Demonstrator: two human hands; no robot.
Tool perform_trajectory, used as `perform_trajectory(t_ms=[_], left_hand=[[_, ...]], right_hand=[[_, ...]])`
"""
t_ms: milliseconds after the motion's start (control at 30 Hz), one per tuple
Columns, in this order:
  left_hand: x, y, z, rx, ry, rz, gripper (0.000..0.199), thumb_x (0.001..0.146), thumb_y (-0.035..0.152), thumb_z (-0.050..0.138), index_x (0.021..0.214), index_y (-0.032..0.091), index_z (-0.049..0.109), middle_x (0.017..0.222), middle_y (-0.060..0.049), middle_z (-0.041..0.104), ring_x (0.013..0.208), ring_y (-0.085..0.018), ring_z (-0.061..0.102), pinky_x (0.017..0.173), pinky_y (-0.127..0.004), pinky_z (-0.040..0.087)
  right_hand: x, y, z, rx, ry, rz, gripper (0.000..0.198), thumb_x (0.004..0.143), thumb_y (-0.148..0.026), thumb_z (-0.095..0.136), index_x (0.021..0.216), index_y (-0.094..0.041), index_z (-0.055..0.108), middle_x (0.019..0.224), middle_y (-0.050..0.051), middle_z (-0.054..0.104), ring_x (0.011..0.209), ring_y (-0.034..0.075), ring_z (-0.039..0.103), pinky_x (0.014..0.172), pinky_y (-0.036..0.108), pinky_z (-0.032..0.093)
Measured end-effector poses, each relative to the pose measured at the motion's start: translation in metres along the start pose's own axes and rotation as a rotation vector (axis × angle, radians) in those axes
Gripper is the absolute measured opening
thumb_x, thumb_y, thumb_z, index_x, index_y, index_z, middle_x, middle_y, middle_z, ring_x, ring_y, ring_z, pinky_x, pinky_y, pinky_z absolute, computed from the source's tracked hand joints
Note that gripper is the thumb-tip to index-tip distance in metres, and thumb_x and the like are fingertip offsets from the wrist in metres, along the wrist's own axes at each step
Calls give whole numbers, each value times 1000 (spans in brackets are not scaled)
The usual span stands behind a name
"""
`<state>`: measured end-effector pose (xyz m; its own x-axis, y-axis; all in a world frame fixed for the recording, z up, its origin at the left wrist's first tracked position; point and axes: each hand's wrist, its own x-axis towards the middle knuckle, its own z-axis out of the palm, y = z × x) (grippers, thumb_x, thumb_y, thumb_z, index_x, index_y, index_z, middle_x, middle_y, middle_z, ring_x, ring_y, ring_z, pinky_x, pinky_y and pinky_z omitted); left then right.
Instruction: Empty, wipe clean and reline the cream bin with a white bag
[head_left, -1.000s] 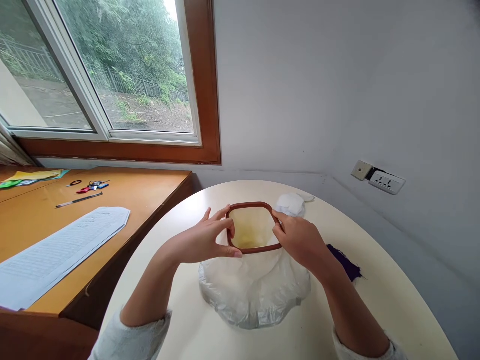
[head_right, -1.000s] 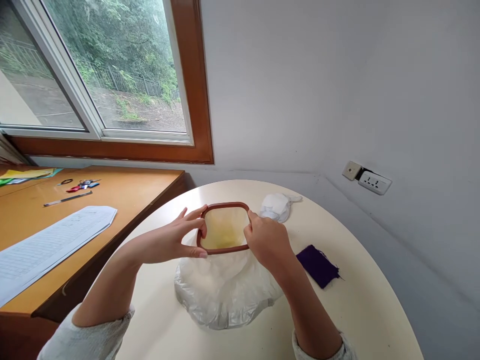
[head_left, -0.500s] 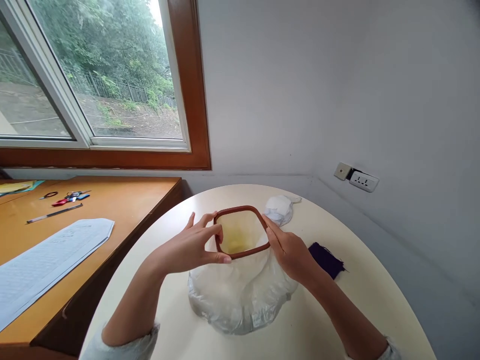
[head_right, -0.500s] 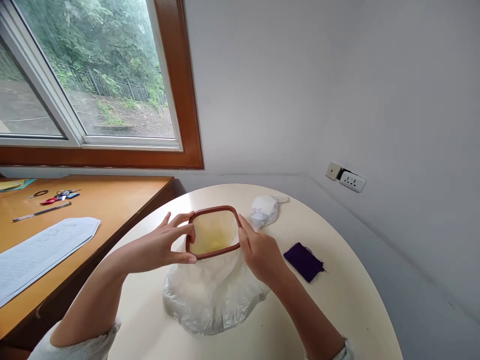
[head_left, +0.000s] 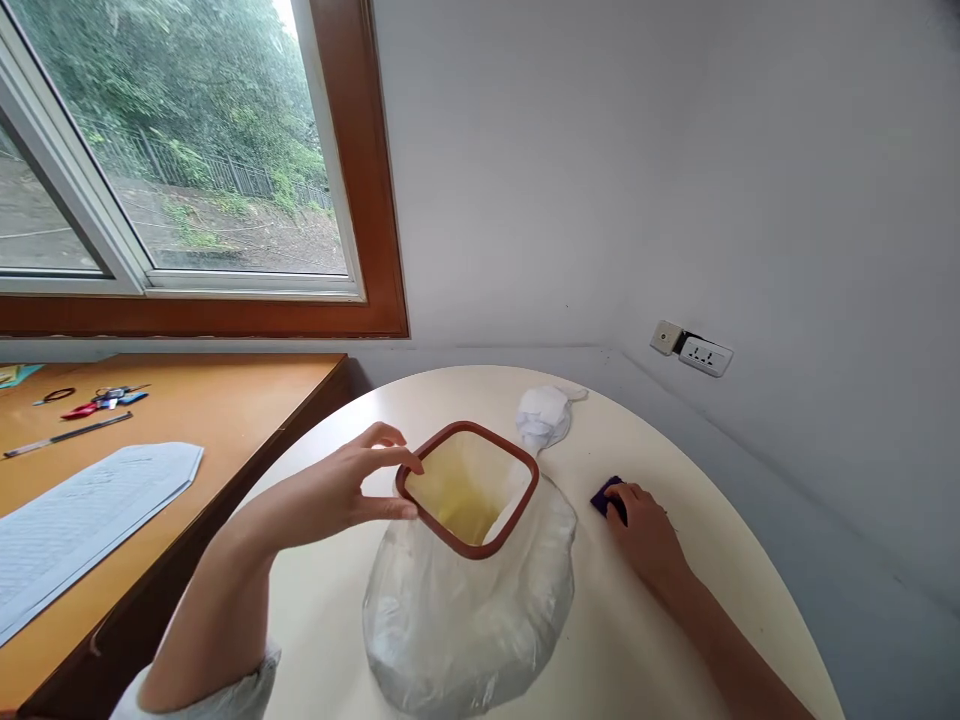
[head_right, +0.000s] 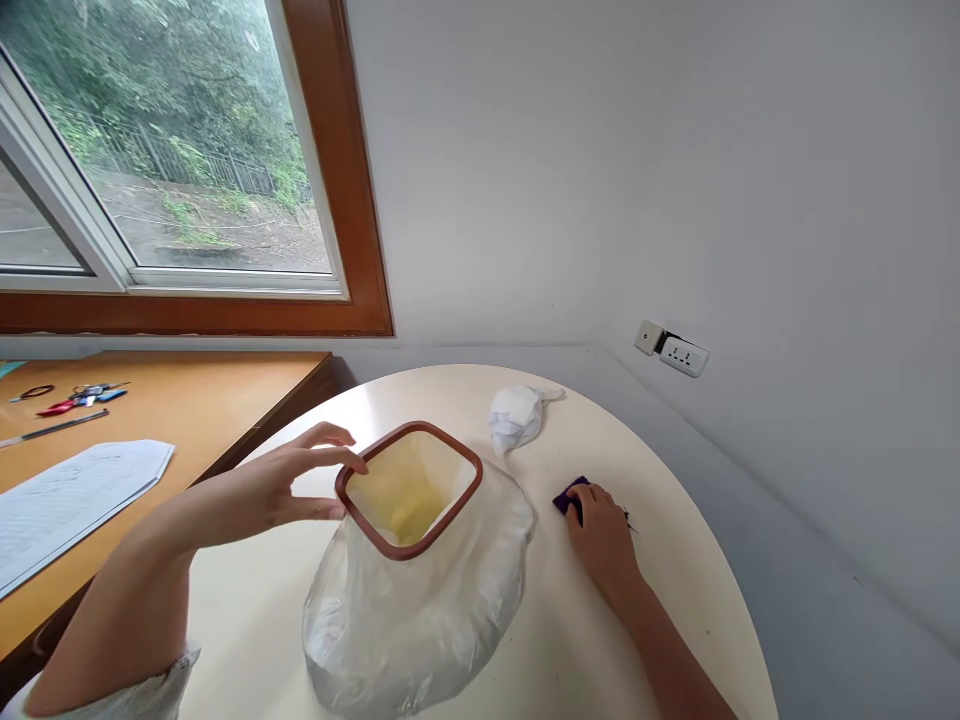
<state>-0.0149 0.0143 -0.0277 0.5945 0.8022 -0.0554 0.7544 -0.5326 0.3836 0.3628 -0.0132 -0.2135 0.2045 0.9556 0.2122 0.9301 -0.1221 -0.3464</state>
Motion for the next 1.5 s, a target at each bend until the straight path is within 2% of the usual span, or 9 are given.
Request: perform_trajectory(t_ms=[200, 467, 667, 800, 933, 1067, 1267, 1367, 1500], left_hand=[[5, -6, 4, -25, -18, 12, 34, 75, 58, 52, 81, 27, 63, 139, 0, 29, 111, -24, 47, 90, -36, 44], [14, 28, 20, -10, 28, 153, 35, 81, 48, 50, 61, 19, 56, 130, -3, 43, 125, -28, 33, 87, -34, 43], [14, 70, 38, -30, -2, 269, 31, 87, 43, 42, 76, 20, 60, 94, -4, 60, 83, -18, 59, 79, -31, 45], [8, 52, 30, -17, -11, 244, 41, 72, 52, 61, 103, 26, 60, 109, -3, 59, 101, -23, 55, 90, -34, 42], [6, 34, 21, 51, -51, 257, 22, 82, 42, 51, 88, 27, 65, 96, 1, 63, 89, -17, 59, 110, -43, 17], [11, 49, 28, 62, -29, 311, 25, 87, 37, 43, 79, 25, 63, 80, 1, 64, 74, -15, 59, 110, -43, 17], [32, 92, 56, 204, 19, 393, 33, 91, 37, 34, 73, 21, 58, 62, 0, 59, 61, -16, 58, 101, -44, 32], [52, 113, 70, 296, 38, 404, 37, 90, 40, 32, 75, 19, 57, 61, -5, 60, 72, -23, 61, 79, -41, 47], [76, 143, 84, 331, 29, 404, 37, 90, 41, 29, 79, 18, 56, 64, -8, 62, 63, -24, 61, 54, -33, 46]], right_hand=[[-1, 0, 1, 19, -5, 8, 26, 83, -25, 34, 96, -18, 56, 103, 7, 57, 99, 22, 50, 85, 37, 36], [0, 4, 6, 9, 7, 8, 28, 82, -26, 34, 97, -19, 56, 105, 8, 56, 99, 23, 50, 84, 38, 37], [-4, 7, 11, -32, 64, -13, 30, 83, -27, 34, 100, -20, 57, 113, 9, 53, 106, 23, 50, 89, 40, 37], [-11, 9, 14, -58, 36, -41, 41, 88, -31, 28, 119, -18, 51, 130, 10, 46, 122, 23, 40, 101, 42, 30], [-19, 13, 13, -122, -55, -56, 51, 91, -36, 24, 135, -16, 37, 142, 9, 35, 131, 21, 29, 108, 40, 24], [-28, 16, 5, -155, -90, -81, 51, 91, -36, 24, 137, -17, 33, 143, 7, 33, 133, 20, 25, 109, 41, 22], [-54, 23, -9, -161, -94, -55, 49, 91, -34, 23, 138, -20, 32, 144, 5, 31, 133, 19, 25, 108, 41, 24], [-73, 26, -13, -181, -62, -48, 49, 91, -34, 24, 137, -20, 33, 143, 5, 32, 132, 20, 28, 108, 42, 25], [-100, 30, -13, -243, -12, -55, 49, 90, -33, 27, 135, -17, 38, 141, 7, 35, 131, 21, 31, 107, 42, 28]])
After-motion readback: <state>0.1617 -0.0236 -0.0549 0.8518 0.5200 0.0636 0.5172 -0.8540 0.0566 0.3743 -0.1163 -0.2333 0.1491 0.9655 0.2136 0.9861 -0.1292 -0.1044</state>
